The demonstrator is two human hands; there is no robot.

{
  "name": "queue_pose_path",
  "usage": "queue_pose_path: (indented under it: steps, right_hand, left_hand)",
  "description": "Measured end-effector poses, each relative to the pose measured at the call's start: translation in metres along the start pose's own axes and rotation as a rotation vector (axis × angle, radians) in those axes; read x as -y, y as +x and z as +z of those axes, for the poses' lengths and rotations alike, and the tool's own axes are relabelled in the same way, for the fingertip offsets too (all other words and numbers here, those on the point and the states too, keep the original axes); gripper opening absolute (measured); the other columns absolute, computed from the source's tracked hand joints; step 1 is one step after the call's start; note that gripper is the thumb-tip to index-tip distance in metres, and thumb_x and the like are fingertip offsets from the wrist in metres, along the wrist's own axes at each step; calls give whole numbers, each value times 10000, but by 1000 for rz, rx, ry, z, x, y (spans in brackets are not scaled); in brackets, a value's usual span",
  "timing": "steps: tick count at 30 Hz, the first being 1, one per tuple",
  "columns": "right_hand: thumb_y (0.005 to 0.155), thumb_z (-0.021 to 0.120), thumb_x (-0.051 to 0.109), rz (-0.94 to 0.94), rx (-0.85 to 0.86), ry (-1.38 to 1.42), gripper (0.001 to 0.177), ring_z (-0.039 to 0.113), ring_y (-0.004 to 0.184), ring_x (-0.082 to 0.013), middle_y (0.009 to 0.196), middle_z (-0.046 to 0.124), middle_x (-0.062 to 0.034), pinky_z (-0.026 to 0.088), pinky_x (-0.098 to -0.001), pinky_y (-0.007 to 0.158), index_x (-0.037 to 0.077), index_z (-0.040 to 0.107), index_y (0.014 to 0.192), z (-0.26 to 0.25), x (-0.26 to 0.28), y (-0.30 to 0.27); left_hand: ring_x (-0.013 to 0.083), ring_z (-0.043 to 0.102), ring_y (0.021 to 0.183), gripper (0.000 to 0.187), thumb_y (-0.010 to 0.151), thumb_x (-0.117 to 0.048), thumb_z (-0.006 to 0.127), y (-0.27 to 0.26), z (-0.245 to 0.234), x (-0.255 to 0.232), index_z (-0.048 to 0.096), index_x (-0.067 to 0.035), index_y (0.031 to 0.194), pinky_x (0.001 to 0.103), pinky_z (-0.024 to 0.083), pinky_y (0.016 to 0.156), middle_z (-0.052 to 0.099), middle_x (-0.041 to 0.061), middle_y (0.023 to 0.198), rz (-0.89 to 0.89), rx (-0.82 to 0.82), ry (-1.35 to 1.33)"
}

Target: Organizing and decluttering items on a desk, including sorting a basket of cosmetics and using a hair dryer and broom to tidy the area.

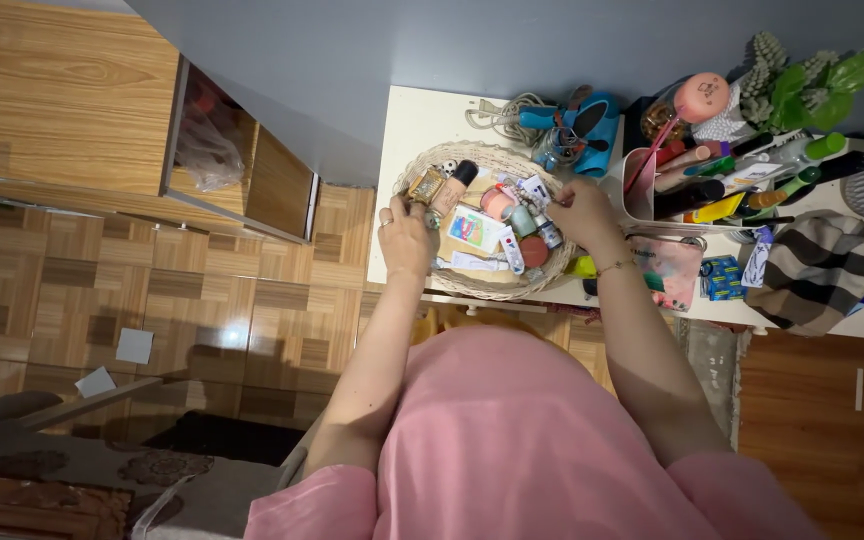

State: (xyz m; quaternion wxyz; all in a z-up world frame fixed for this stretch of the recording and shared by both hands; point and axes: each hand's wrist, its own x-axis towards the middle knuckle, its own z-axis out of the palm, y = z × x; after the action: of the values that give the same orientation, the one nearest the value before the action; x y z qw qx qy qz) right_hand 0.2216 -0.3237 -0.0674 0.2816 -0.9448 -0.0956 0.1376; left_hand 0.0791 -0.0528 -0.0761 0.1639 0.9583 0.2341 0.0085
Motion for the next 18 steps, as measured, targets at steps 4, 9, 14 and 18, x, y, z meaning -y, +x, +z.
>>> queue_pose_path:
  steps: [4,9,14,18]
  right_hand:
    - [804,818,232,-29,-9,77,282,715,855,-273,933,735,-134,565,-390,765,21,710,959,19,4,13]
    - [851,791,197,-203,-69,297,237,696,821,-210,897,725,-109,561,-334,760,27,706,993,33,27,29]
    - [858,780,176,-231,-75,369,208,675,828,-208,922,707,-97,553,-327,762,40,700,992,11,28,31]
    - [818,793,208,-177,10,-52,220,690,862,-292,946,713,-134,555,-401,775,54,703,946,-31,21,4]
  left_hand:
    - [349,537,1095,261,816,-110,682,1,3,19,739,-99,1071,460,514,879,549,130,1222,-34,-58,-26]
    - [386,512,1094,348,773,-197,715,-3,5,43,730,-95,1106,476,488,914,561,145,1234,-21,-214,-77]
    - [373,502,1137,387,813,-294,710,-13,-29,26,704,-115,1155,534,420,958,556,146,1247,-65,-105,-48]
    - [334,503,1169,387,864,-380,685,-21,-44,14,695,-154,1178,608,294,1049,567,121,1217,-115,-26,47]
